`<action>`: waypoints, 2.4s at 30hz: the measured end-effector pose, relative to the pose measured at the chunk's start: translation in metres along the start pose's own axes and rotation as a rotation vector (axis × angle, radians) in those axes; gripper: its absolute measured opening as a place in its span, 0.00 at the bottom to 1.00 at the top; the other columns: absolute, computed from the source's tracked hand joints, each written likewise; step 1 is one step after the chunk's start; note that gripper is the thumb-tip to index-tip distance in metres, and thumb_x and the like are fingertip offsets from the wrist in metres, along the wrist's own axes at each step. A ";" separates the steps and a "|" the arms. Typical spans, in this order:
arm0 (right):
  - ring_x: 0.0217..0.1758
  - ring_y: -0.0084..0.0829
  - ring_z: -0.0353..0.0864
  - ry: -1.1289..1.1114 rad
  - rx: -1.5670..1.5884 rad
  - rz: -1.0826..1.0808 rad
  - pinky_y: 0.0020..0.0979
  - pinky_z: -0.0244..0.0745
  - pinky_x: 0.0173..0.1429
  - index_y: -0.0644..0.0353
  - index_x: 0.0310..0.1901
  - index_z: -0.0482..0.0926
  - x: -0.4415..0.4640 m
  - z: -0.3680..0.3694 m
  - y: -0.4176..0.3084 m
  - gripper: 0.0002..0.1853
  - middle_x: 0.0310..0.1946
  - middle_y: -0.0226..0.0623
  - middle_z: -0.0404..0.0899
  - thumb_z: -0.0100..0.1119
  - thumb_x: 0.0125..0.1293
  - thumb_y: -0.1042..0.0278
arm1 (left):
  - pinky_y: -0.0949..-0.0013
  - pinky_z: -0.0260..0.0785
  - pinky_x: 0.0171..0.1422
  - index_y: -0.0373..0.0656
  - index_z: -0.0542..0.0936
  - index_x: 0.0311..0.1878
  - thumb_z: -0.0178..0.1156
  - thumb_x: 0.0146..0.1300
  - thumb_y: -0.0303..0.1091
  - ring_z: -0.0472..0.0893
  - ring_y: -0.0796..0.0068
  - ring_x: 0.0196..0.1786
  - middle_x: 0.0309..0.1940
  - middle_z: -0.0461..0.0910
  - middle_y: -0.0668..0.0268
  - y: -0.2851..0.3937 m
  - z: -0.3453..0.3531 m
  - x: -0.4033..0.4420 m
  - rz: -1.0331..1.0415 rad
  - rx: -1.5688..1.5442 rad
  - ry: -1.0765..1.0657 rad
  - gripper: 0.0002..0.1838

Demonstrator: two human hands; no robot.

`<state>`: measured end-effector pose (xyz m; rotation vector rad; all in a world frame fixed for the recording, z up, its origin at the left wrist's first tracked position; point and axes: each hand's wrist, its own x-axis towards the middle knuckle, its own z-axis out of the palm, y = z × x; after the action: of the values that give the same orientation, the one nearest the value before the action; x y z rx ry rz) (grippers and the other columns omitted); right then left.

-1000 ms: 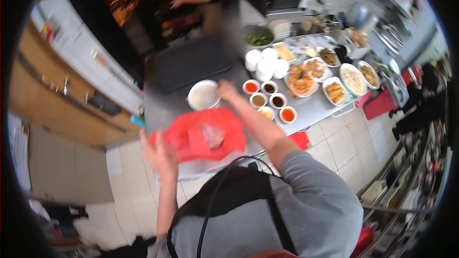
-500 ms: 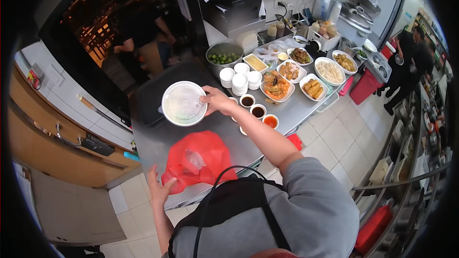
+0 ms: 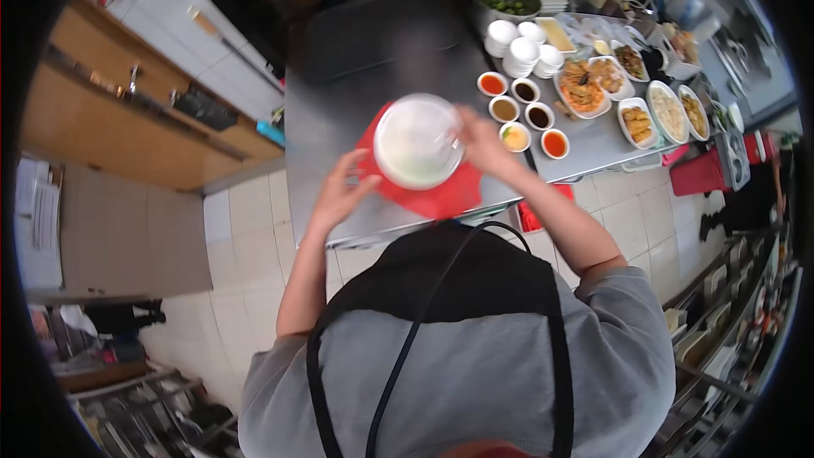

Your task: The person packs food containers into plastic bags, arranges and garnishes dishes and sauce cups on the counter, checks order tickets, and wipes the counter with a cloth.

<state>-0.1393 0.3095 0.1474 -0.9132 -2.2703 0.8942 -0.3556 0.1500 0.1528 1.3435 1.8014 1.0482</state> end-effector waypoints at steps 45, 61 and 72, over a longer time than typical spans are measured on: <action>0.38 0.46 0.76 -0.027 0.150 0.285 0.36 0.70 0.43 0.63 0.48 0.69 0.042 -0.026 -0.030 0.17 0.34 0.54 0.76 0.49 0.55 0.72 | 0.79 0.65 0.42 0.39 0.69 0.53 0.53 0.58 0.27 0.72 0.85 0.36 0.36 0.75 0.71 0.036 -0.025 -0.001 0.128 -0.555 0.142 0.18; 0.36 0.24 0.77 -0.197 0.272 0.035 0.24 0.70 0.39 0.63 0.50 0.70 0.052 -0.106 -0.011 0.19 0.33 0.35 0.77 0.55 0.57 0.65 | 0.61 0.60 0.50 0.38 0.75 0.37 0.62 0.44 0.27 0.69 0.58 0.47 0.42 0.72 0.58 0.145 0.047 0.003 0.635 0.407 0.617 0.14; 0.49 0.33 0.68 0.488 1.491 -0.074 0.33 0.68 0.49 0.61 0.47 0.69 0.179 -0.484 0.170 0.18 0.47 0.39 0.67 0.53 0.58 0.61 | 0.64 0.64 0.47 0.38 0.76 0.36 0.62 0.45 0.28 0.71 0.61 0.44 0.39 0.73 0.59 0.236 0.255 0.096 0.587 0.247 0.217 0.12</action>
<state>0.1382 0.7189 0.3722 -0.2444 -0.7502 1.6505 -0.0577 0.3343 0.2374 2.0579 1.7719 1.3413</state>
